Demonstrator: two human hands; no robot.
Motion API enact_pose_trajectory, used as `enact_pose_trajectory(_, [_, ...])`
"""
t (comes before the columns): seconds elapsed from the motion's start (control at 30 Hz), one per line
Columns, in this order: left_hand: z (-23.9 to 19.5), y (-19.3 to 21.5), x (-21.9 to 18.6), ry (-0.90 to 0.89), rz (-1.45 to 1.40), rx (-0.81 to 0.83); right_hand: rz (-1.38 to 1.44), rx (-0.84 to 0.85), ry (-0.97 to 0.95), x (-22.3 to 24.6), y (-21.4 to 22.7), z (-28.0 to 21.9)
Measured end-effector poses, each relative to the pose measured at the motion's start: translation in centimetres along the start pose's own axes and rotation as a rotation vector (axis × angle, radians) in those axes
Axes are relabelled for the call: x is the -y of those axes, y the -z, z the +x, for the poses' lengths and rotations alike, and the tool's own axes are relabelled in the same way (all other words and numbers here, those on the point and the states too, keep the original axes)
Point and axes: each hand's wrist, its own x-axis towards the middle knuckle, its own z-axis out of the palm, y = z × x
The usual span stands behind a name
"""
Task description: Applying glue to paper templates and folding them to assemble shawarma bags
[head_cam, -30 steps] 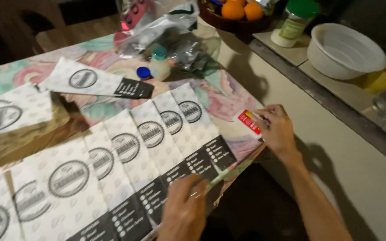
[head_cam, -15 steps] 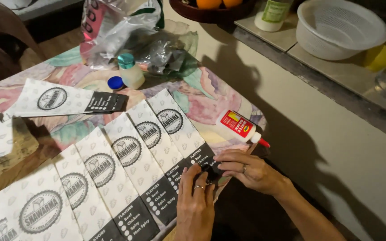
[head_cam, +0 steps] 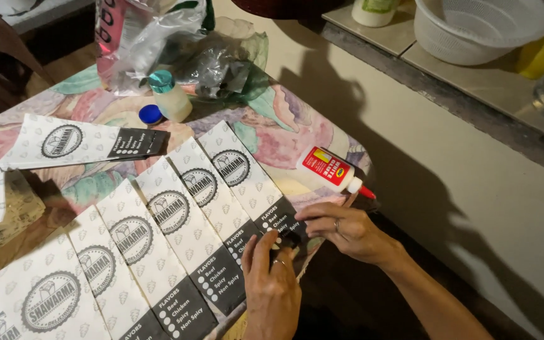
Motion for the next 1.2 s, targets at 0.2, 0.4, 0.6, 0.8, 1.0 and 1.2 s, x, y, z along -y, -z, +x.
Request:
enact_pose_trajectory(0.2, [1.0, -0.6, 0.2, 0.229, -0.054, -0.003, 0.012, -0.093, -0.145, 1.4, -0.7, 1.1])
enact_pose_trajectory(0.4, [1.3, -0.8, 1.2, 0.447, -0.151, 0.028, 0.023, -0.176, -0.277, 2.2, -1.2, 1.4])
enact_pose_trajectory(0.6, [1.4, -0.5, 1.5, 0.538, -0.154, 0.107, -0.085, -0.238, -0.324, 2.6, -2.6, 1.5])
enact_pose_trajectory(0.8, [1.5, 0.4, 1.3, 0.572, -0.225, 0.099, 0.097, -0.299, -0.316, 2.2, -3.0, 1.3])
enact_pose_trajectory(1.0, [1.6, -1.2, 1.3, 0.432, -0.029, 0.093, -0.124, -0.301, -0.242, 2.0, -3.2, 1.2])
enact_pose_trajectory(1.2, [1.3, -1.1, 1.7, 0.382, 0.002, 0.133, -0.146, -0.296, -0.229, 2.2, -3.2, 1.5])
